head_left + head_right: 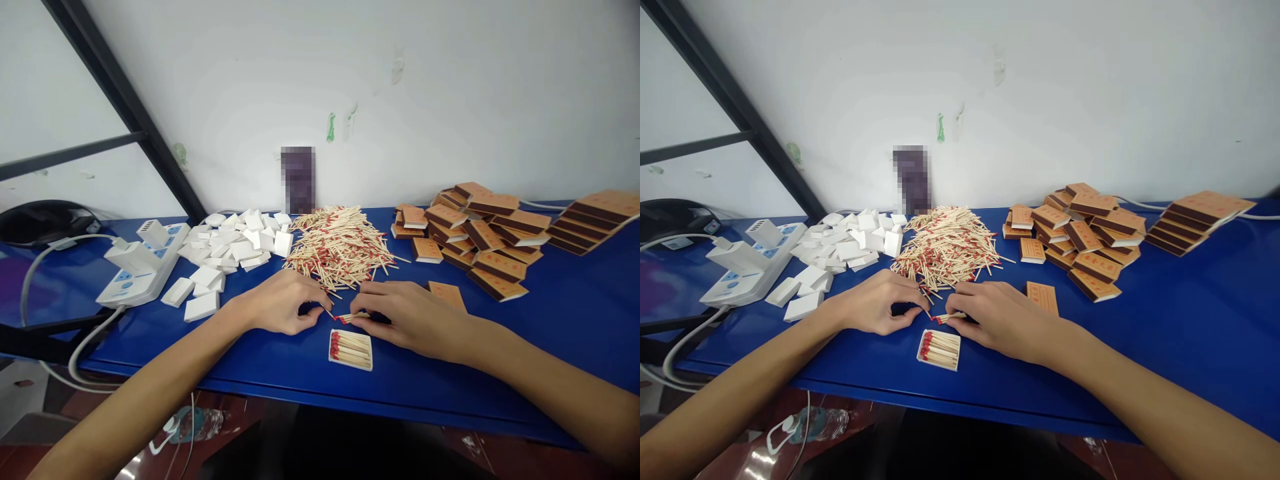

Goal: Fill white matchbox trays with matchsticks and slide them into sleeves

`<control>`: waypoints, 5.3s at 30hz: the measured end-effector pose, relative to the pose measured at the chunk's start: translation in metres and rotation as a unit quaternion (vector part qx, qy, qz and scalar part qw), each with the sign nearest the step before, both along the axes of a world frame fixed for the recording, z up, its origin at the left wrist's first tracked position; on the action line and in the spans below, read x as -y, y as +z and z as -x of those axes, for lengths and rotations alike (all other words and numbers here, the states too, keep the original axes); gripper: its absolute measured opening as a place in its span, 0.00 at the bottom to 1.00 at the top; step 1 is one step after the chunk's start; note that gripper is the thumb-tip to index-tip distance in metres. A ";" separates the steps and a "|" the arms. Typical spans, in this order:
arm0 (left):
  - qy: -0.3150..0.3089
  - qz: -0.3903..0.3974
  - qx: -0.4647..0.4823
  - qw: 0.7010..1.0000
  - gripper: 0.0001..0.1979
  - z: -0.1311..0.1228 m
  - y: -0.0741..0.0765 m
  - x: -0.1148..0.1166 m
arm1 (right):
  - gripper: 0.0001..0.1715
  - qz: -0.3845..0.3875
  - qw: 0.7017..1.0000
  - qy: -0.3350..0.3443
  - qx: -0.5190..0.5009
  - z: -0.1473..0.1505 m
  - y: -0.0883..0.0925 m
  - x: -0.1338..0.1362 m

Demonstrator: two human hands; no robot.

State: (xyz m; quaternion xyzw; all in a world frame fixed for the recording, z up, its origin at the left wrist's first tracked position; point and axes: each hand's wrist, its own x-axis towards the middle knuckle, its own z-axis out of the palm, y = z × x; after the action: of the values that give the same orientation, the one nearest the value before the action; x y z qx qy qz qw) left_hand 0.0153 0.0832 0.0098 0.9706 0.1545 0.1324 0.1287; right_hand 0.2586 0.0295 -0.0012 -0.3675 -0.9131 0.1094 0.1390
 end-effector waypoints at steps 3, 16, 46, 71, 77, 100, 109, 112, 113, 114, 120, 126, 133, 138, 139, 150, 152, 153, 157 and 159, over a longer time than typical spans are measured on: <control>-0.001 -0.010 0.001 1.000 0.12 -0.001 0.000 0.001 | 0.12 0.009 1.000 0.013 -0.007 0.000 0.000 0.000; 0.063 -0.062 0.031 0.996 0.10 -0.010 -0.005 0.008 | 0.14 0.012 0.999 0.023 -0.025 -0.002 -0.005 -0.001; -0.005 0.012 0.013 1.000 0.16 -0.006 0.003 0.014 | 0.13 0.032 0.999 -0.004 -0.043 0.003 -0.007 0.001; 0.052 -0.127 0.017 0.990 0.09 0.009 -0.002 -0.014 | 0.08 -0.005 0.993 -0.066 -0.100 0.012 -0.015 -0.014; 0.054 -0.114 -0.010 0.992 0.10 0.006 0.000 -0.008 | 0.09 0.007 0.991 -0.083 -0.103 0.018 -0.014 -0.016; 0.043 -0.065 0.160 0.984 0.13 0.000 -0.002 -0.004 | 0.07 -0.029 0.990 -0.073 -0.119 0.011 -0.017 -0.015; 0.014 -0.047 0.132 0.990 0.13 -0.007 -0.007 0.001 | 0.07 -0.012 0.988 -0.139 -0.072 0.012 -0.015 -0.012; 0.018 -0.083 0.092 0.992 0.12 -0.007 -0.009 -0.001 | 0.07 -0.014 0.988 -0.143 -0.054 0.011 -0.016 -0.013; 0.021 -0.101 0.074 0.992 0.12 -0.007 -0.009 -0.002 | 0.07 -0.015 0.988 -0.142 -0.051 0.011 -0.016 -0.013; 0.023 -0.119 0.058 0.991 0.12 -0.007 -0.010 -0.002 | 0.07 -0.016 0.989 -0.141 -0.049 0.011 -0.017 -0.013; 0.046 -0.126 0.021 0.991 0.12 -0.011 -0.012 -0.002 | 0.10 -0.027 0.991 -0.118 -0.059 0.012 -0.015 -0.009; 0.067 -0.140 0.059 0.986 0.12 0.003 -0.001 -0.011 | 0.12 -0.078 0.985 -0.136 -0.069 0.013 -0.015 -0.007; 0.085 -0.141 -0.019 0.986 0.10 0.019 0.017 -0.014 | 0.11 -0.052 0.988 -0.126 -0.073 0.015 -0.013 -0.011; 0.090 -0.120 -0.067 0.986 0.09 0.017 0.020 -0.010 | 0.11 -0.040 0.990 -0.126 -0.055 0.016 -0.010 -0.012; 0.086 -0.120 -0.073 0.986 0.08 0.016 0.020 -0.010 | 0.11 -0.039 0.990 -0.125 -0.055 0.016 -0.011 -0.012; 0.065 -0.088 -0.025 0.994 0.07 0.012 0.015 -0.008 | 0.10 -0.048 0.992 -0.109 -0.049 0.011 -0.012 -0.010; 0.056 -0.060 0.032 0.996 0.07 0.009 0.012 -0.006 | 0.09 -0.044 0.992 -0.110 -0.050 0.011 -0.011 -0.010; 0.054 -0.046 0.070 0.995 0.07 0.007 0.011 -0.005 | 0.09 -0.040 0.992 -0.111 -0.052 0.011 -0.011 -0.010; 0.112 -0.028 0.225 0.967 0.11 0.005 0.010 -0.005 | 0.08 -0.029 0.991 -0.116 -0.057 0.010 -0.011 -0.009; 0.160 -0.033 0.291 0.943 0.11 0.005 0.009 -0.006 | 0.08 -0.027 0.991 -0.118 -0.057 0.010 -0.011 -0.009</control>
State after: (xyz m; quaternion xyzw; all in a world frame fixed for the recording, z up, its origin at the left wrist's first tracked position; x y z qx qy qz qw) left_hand 0.0104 0.0890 0.0191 0.8559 0.2590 0.4331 0.1134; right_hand 0.2487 0.0385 -0.0118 -0.4622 -0.8564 0.0883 0.2124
